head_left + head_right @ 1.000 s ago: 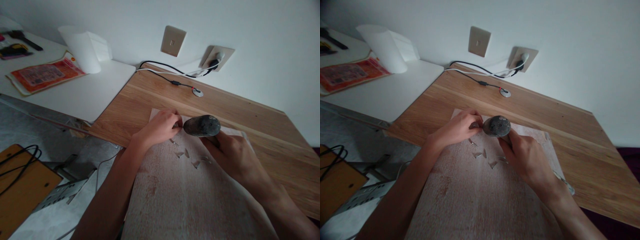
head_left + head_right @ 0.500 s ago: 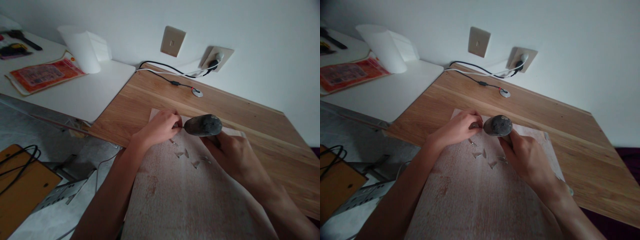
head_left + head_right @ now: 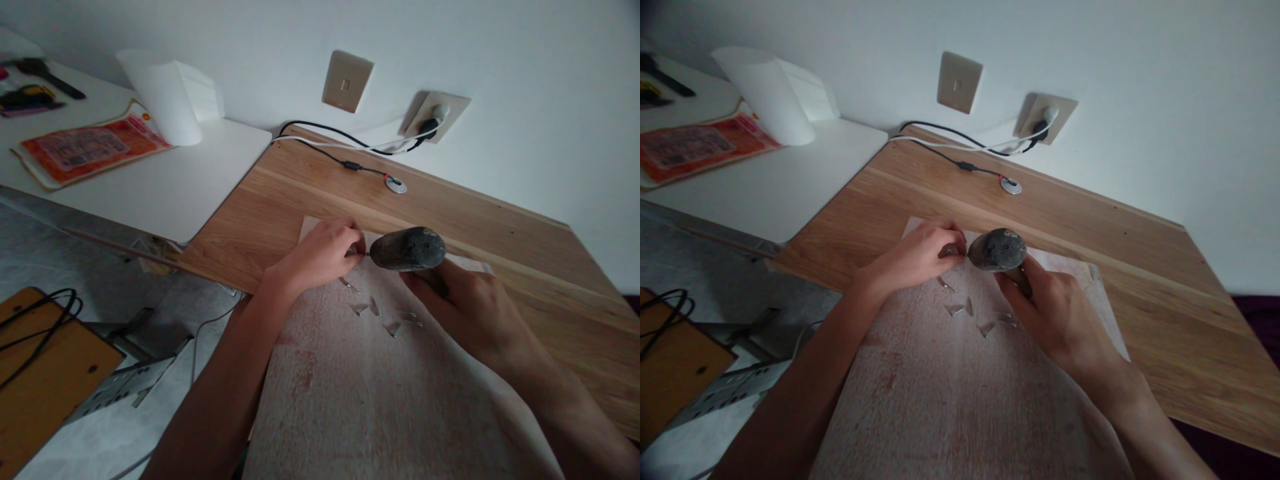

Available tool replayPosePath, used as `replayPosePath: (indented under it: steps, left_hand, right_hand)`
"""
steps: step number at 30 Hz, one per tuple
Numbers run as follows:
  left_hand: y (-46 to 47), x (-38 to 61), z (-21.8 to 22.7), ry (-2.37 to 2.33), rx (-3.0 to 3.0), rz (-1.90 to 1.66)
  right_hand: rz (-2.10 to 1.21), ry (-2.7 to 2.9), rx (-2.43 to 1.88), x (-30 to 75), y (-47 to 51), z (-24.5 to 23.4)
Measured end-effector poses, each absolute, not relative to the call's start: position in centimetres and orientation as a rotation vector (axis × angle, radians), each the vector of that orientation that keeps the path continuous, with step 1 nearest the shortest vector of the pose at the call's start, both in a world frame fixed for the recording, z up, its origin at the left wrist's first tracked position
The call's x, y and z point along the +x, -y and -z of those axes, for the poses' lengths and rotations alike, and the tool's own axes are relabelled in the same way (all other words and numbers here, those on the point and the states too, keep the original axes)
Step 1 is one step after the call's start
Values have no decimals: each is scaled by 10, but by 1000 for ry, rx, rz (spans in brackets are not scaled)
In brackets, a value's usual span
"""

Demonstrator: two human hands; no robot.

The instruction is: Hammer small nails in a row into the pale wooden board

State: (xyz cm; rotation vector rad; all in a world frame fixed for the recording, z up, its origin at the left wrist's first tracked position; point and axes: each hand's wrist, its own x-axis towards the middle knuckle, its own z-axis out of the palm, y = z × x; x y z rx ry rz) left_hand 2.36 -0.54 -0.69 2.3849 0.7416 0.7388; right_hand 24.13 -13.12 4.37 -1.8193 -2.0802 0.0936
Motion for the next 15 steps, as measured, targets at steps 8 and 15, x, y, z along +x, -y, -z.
replayPosePath:
  steps: [8, 15]
  left_hand:
    - [5, 23, 8, -727, 2370, -745]
    - [6, 24, 7, -737, 2373, -727]
  right_hand:
    - [-270, 2078, -1791, 233, 138, -59]
    - [-421, 2067, -1842, 237, 139, -51]
